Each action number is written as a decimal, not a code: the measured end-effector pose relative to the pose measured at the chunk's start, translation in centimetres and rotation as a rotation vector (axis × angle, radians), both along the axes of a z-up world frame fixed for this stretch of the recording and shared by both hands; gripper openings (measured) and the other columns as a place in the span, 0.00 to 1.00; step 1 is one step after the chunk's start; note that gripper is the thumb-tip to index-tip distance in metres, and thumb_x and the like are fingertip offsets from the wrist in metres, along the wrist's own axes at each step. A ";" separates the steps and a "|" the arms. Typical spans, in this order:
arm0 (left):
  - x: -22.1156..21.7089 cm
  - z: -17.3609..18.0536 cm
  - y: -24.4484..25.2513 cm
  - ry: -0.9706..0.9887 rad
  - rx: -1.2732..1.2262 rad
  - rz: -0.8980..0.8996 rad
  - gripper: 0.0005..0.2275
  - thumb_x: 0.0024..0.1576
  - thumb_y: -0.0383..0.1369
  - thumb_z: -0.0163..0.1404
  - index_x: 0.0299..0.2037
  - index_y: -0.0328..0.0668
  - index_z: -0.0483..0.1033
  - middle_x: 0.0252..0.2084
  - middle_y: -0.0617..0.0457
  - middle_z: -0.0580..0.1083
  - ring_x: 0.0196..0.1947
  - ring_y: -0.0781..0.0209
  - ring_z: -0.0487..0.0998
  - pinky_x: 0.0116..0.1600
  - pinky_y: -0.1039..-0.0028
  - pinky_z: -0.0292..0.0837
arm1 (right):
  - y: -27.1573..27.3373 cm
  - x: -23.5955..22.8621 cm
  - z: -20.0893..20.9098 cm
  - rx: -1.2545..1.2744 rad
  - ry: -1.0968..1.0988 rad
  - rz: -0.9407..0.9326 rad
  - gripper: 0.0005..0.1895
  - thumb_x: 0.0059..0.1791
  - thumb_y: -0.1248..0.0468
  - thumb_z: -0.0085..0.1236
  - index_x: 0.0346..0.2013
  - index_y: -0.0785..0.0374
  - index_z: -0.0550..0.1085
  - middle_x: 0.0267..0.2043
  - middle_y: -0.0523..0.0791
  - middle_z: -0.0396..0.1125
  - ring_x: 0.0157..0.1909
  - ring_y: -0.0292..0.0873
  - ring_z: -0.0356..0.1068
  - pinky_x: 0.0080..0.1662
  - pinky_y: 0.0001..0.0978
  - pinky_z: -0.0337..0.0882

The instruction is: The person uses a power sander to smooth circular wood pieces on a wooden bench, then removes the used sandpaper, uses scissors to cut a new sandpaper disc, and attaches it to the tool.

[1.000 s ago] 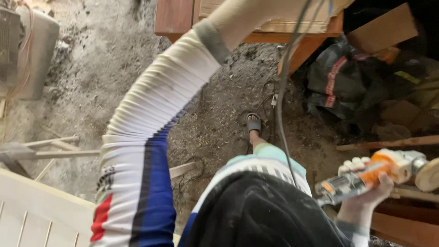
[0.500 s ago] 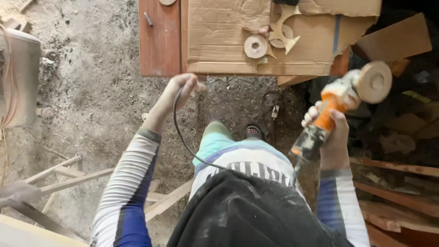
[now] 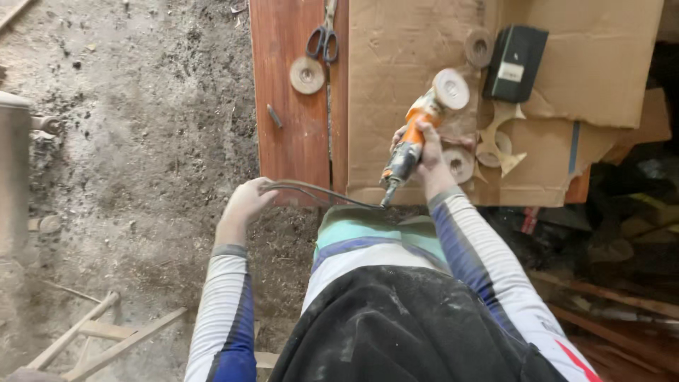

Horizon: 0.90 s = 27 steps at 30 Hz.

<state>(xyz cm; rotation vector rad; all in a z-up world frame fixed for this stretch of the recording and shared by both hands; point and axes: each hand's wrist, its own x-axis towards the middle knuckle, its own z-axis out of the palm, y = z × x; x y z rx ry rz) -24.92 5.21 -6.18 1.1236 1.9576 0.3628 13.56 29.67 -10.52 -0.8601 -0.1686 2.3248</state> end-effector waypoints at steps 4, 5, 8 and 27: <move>-3.5 3.6 3.1 0.268 -0.052 -0.023 0.10 0.61 0.35 0.53 0.47 0.40 0.79 0.41 0.39 0.79 0.43 0.41 0.80 0.47 0.58 0.74 | -0.3 -3.3 -3.3 -0.203 -0.086 -0.145 0.25 0.47 0.51 0.62 0.46 0.67 0.68 0.37 0.51 0.70 0.38 0.48 0.73 0.44 0.41 0.78; -3.2 4.9 3.5 0.205 -0.061 0.034 0.09 0.62 0.35 0.51 0.46 0.41 0.79 0.40 0.39 0.79 0.42 0.41 0.81 0.46 0.59 0.74 | -1.2 -3.3 -3.3 -0.276 -0.100 -0.164 0.27 0.47 0.48 0.61 0.46 0.69 0.68 0.36 0.51 0.70 0.36 0.49 0.74 0.43 0.40 0.78; -0.1 7.4 8.5 0.027 0.106 0.129 0.09 0.63 0.34 0.47 0.44 0.40 0.79 0.38 0.39 0.79 0.40 0.43 0.81 0.44 0.60 0.74 | 0.7 -3.5 -2.1 -0.346 -0.295 -0.196 0.28 0.46 0.45 0.58 0.47 0.65 0.68 0.34 0.52 0.70 0.35 0.49 0.73 0.42 0.40 0.77; 17.8 2.8 15.9 0.019 0.283 -0.383 0.23 0.51 0.37 0.60 0.52 0.33 0.67 0.49 0.37 0.69 0.48 0.36 0.72 0.50 0.53 0.70 | -1.8 -1.3 3.2 0.356 -1.156 0.656 0.30 0.50 0.44 0.57 0.47 0.71 0.70 0.31 0.49 0.73 0.27 0.40 0.73 0.29 0.32 0.73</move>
